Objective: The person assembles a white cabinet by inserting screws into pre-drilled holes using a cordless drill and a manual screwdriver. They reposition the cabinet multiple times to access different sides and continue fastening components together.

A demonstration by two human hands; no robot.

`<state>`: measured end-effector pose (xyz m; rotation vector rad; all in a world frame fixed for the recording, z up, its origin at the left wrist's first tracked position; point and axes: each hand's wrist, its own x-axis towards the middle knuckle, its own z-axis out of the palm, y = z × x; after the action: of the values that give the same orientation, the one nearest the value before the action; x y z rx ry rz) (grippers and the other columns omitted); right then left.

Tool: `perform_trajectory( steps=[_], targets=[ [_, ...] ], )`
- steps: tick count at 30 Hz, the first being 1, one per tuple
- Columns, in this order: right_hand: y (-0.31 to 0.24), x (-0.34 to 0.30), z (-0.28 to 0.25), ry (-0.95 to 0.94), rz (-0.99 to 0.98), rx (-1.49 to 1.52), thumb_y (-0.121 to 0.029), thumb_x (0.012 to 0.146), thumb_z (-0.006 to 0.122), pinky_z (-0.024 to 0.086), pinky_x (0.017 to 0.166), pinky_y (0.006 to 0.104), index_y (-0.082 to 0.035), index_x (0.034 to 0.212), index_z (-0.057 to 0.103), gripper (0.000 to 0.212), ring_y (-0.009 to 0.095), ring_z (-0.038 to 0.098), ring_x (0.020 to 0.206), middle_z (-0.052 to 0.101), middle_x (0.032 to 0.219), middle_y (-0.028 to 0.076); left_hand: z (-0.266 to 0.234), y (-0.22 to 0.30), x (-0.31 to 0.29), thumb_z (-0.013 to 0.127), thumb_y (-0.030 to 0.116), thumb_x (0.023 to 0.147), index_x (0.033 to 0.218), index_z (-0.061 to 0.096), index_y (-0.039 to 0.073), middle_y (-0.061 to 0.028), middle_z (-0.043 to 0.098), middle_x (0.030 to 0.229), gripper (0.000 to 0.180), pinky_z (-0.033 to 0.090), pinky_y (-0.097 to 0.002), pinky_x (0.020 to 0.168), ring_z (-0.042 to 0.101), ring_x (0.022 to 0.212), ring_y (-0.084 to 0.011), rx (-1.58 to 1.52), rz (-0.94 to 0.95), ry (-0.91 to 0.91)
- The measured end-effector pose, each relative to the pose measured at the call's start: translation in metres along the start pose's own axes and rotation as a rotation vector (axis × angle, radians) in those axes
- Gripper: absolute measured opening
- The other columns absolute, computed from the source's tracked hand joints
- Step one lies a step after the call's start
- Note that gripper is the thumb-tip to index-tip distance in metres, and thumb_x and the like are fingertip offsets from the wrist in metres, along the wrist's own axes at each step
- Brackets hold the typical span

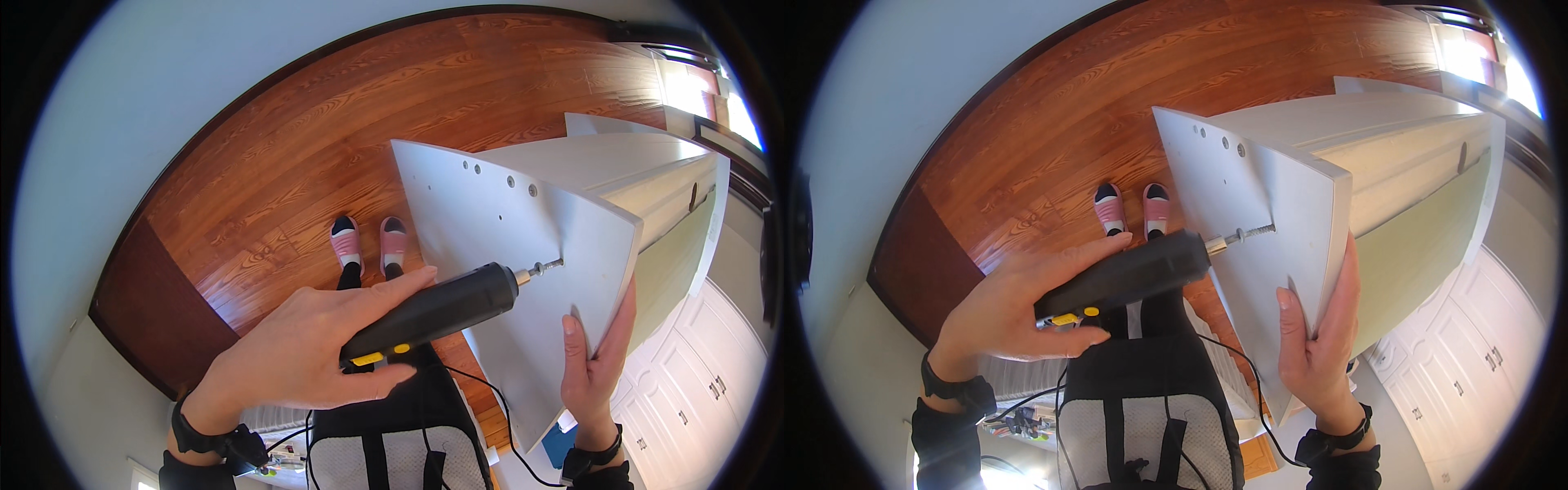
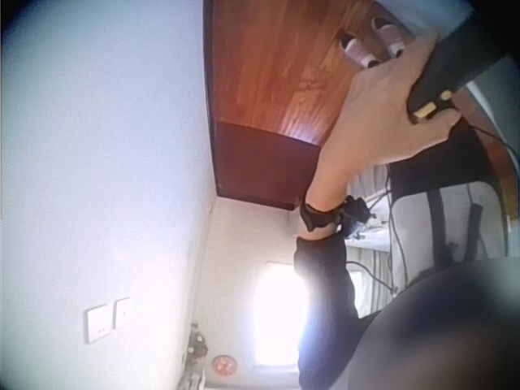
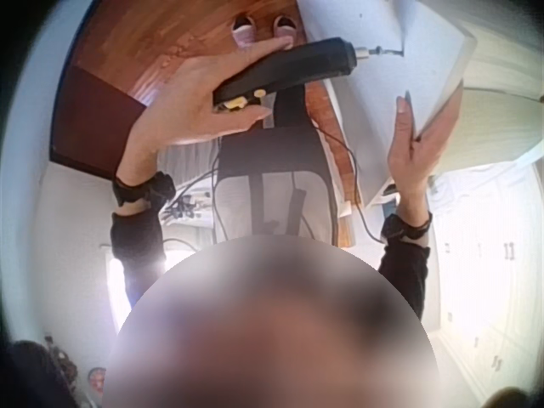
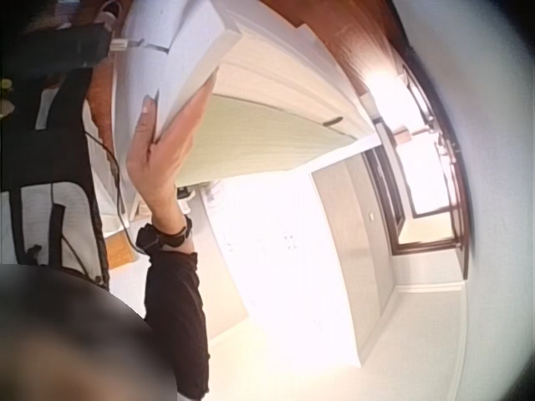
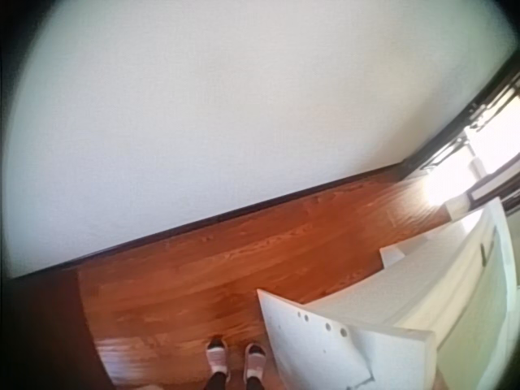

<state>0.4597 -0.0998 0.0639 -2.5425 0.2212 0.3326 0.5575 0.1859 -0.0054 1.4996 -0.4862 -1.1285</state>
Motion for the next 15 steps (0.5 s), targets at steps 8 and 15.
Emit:
perform_trajectory(
  steps=[8, 15],
  targets=[
    [-0.0007, -0.0006, -0.0004, -0.019, 0.014, 0.005, -0.003, 0.095, 0.054, 0.038, 0.105, 0.0405, 0.010, 0.148, 0.021, 0.064, 0.035, 0.049, 0.125, 0.040, 0.142, 0.030, -0.0054, -0.0020, -0.0021, 0.067, 0.020, 0.088, 0.152, 0.029, 0.008, -0.0192, 0.065, 0.091, 0.076, 0.049, -0.0410, 0.064, 0.063, 0.068, -0.0376, -0.021, 0.012, -0.089],
    [-0.0004, 0.0004, -0.0011, -0.028, 0.010, 0.024, -0.003, 0.094, 0.054, 0.040, 0.104, 0.0412, 0.011, 0.147, 0.021, 0.064, 0.036, 0.051, 0.123, 0.041, 0.141, 0.031, -0.0023, -0.0046, 0.0025, 0.064, 0.031, 0.094, 0.148, 0.040, 0.011, -0.0153, 0.065, 0.087, 0.063, 0.049, -0.0373, 0.062, 0.064, 0.066, -0.0325, 0.008, -0.019, -0.021]
  ],
)
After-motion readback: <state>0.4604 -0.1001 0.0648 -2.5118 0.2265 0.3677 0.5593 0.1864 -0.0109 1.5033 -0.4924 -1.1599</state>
